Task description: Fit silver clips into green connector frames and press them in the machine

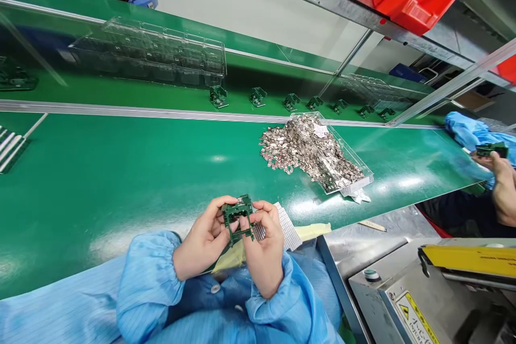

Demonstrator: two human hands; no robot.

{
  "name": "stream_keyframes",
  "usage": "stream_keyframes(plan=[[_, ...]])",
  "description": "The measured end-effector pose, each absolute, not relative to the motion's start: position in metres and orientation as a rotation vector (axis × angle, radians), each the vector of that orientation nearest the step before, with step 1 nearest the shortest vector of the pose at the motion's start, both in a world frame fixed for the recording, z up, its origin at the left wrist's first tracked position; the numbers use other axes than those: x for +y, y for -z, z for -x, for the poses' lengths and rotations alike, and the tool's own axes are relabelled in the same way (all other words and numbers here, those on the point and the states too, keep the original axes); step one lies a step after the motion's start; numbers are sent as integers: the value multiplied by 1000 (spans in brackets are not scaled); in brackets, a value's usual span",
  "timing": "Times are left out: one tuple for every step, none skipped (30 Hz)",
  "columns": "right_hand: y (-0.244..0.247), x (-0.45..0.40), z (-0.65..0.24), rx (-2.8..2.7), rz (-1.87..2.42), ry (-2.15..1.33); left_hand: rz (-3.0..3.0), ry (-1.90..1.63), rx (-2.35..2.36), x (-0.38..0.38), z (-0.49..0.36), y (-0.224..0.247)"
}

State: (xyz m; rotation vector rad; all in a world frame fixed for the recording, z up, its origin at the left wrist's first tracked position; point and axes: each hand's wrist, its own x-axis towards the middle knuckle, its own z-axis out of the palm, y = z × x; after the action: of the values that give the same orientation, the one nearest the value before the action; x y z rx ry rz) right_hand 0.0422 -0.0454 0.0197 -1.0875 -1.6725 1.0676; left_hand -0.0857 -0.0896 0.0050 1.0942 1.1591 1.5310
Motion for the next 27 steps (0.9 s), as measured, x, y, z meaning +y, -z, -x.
stream_keyframes(plan=[[-19,-46,-42,-1668,1087,-1060,-1107,-1539,1171,-89,86,-4],[-19,-47,-41,-1666,1085,-1058,-1117,-1547,1185,-89,85,-3],[-19,-47,-41,-1667,1083,-1062,-1124,-1554,1201,-89,85,-3],[-19,-48,-41,-1668,1079,-1072,-1127,-1558,1219,-89,85,-3],[-18,-48,-41,-1664,1073,-1097,-1125,-1562,1237,-89,85,-3],[-18,-49,-41,-1649,1072,-1134,-1121,-1563,1252,-89,85,-4],[-18,-49,-41,-1624,1074,-1180,-1116,-1562,1262,-90,85,-4],[-17,-50,-41,-1589,1079,-1229,-1111,-1557,1268,-90,84,-5],[-17,-50,-41,-1549,1084,-1278,-1107,-1549,1273,-90,84,-5],[-16,-51,-40,-1509,1088,-1325,-1101,-1541,1282,-90,84,-5],[-15,-51,-40,-1474,1091,-1364,-1093,-1534,1295,-90,84,-6],[-15,-51,-39,-1445,1090,-1394,-1082,-1530,1312,-90,84,-6],[-14,-50,-38,-1418,1089,-1417,-1067,-1529,1330,-90,84,-6],[-14,-50,-37,-1391,1090,-1434,-1055,-1529,1343,-90,85,-6],[-14,-49,-36,-1363,1091,-1443,-1045,-1528,1349,-90,85,-6],[-13,-48,-35,-1339,1089,-1447,-1038,-1528,1348,-90,85,-6],[-13,-48,-34,-1317,1084,-1450,-1032,-1526,1341,-90,85,-6],[-13,-47,-33,-1301,1075,-1453,-1028,-1526,1334,-90,85,-6],[-14,-46,-32,-1292,1066,-1458,-1025,-1527,1328,-90,85,-6],[-14,-46,-32,-1288,1059,-1466,-1023,-1530,1328,-90,85,-7],[-14,-46,-32,-1285,1055,-1476,-1023,-1536,1333,-90,85,-7],[-15,-46,-32,-1280,1055,-1484,-1025,-1543,1340,-91,85,-8],[-15,-46,-32,-1273,1056,-1491,-1027,-1549,1347,-91,85,-8],[-15,-47,-32,-1263,1058,-1496,-1028,-1553,1351,-91,84,-8],[-15,-48,-32,-1250,1062,-1496,-1030,-1556,1352,-92,84,-9],[-15,-49,-33,-1235,1064,-1491,-1032,-1557,1351,-92,84,-9],[-15,-50,-33,-1222,1066,-1485,-1036,-1556,1352,-92,84,-8]])
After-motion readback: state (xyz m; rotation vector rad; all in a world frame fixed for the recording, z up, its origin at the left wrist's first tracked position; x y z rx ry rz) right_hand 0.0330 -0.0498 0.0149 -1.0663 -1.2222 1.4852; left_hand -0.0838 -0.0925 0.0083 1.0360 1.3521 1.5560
